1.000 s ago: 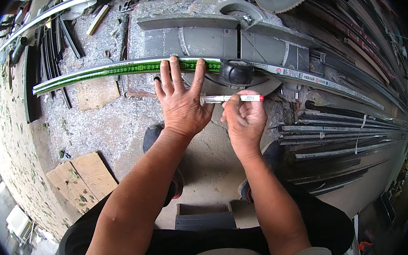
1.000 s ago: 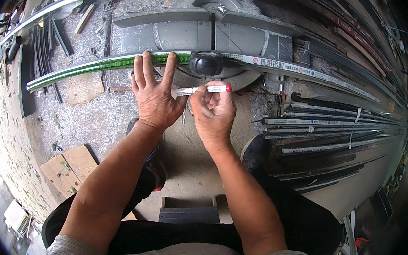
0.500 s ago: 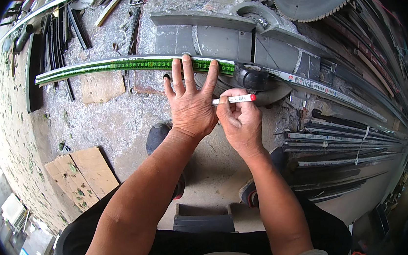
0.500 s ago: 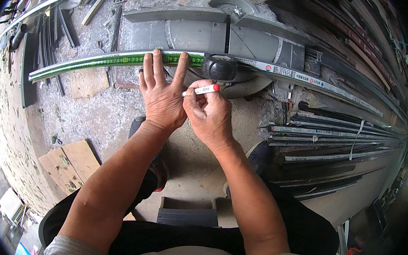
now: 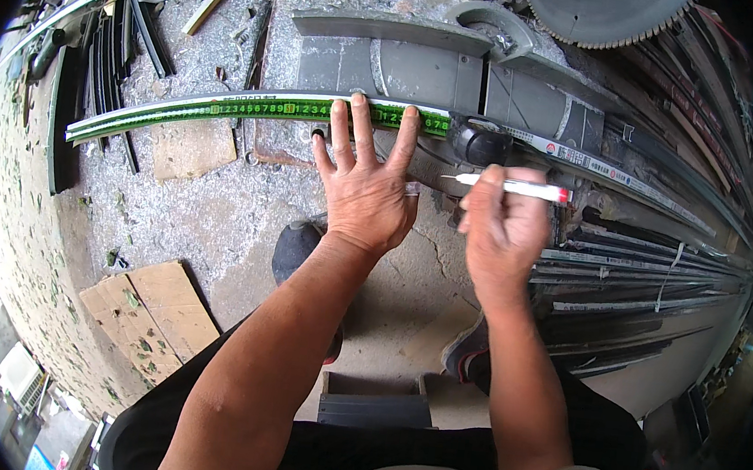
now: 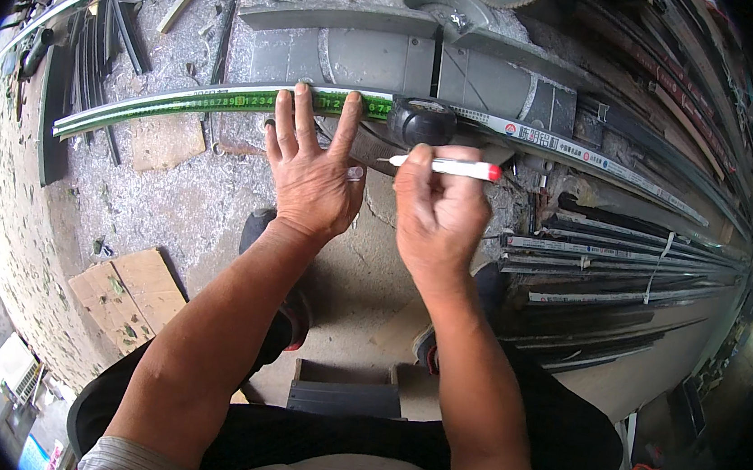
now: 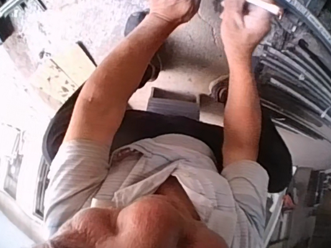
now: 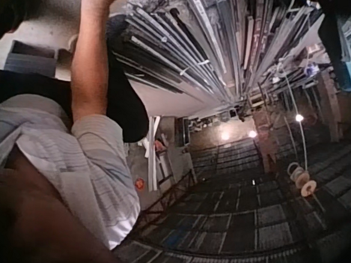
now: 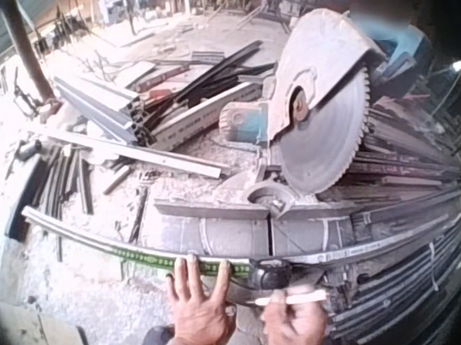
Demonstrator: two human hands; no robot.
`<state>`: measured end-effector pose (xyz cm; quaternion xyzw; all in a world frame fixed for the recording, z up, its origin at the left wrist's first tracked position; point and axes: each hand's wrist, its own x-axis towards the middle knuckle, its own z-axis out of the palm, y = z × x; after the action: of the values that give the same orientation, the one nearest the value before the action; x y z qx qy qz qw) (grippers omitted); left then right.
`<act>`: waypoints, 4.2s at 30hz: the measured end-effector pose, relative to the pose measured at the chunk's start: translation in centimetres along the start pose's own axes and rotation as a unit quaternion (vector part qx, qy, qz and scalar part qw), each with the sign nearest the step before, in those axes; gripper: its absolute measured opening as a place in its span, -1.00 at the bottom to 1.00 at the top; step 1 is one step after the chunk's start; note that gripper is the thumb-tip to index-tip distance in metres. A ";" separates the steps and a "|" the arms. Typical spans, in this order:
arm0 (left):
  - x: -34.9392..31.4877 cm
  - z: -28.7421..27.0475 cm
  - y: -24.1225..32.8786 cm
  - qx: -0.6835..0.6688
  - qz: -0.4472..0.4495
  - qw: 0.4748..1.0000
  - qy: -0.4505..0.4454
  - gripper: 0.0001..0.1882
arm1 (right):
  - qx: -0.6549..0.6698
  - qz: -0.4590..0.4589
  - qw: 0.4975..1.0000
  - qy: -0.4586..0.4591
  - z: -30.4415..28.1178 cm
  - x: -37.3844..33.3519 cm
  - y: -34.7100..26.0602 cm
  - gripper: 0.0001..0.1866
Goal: The person sits on the floor in a workshop and uses a tape measure to measure a metal profile, then marks it with a marker. The person handles multiple metal profiles and a tape measure.
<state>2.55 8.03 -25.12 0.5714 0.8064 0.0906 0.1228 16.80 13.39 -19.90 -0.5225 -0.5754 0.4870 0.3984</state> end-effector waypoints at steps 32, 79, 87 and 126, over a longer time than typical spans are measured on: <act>0.0 1.8 -0.3 -0.018 0.015 0.997 0.078 -0.06 | -0.165 -0.143 0.929 -0.300 1.4 11.1 -0.7 -0.85; 0.0 2.0 -0.4 -0.018 0.012 0.997 0.075 -0.09 | -0.207 -0.146 0.917 -0.308 1.5 10.9 -0.3 -0.84; 0.0 1.8 -0.3 -0.005 0.014 0.998 0.060 -0.05 | -0.205 -0.154 0.916 -0.307 1.5 10.9 -0.3 -0.84; 0.0 1.7 -0.3 -0.003 0.017 0.998 0.055 -0.03 | -0.201 -0.140 0.919 -0.310 1.5 11.0 -0.3 -0.84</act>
<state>2.81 7.97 -26.85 0.5791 0.8016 0.1262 0.0786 13.80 24.10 -20.46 -0.3285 -0.8230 0.4379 0.1515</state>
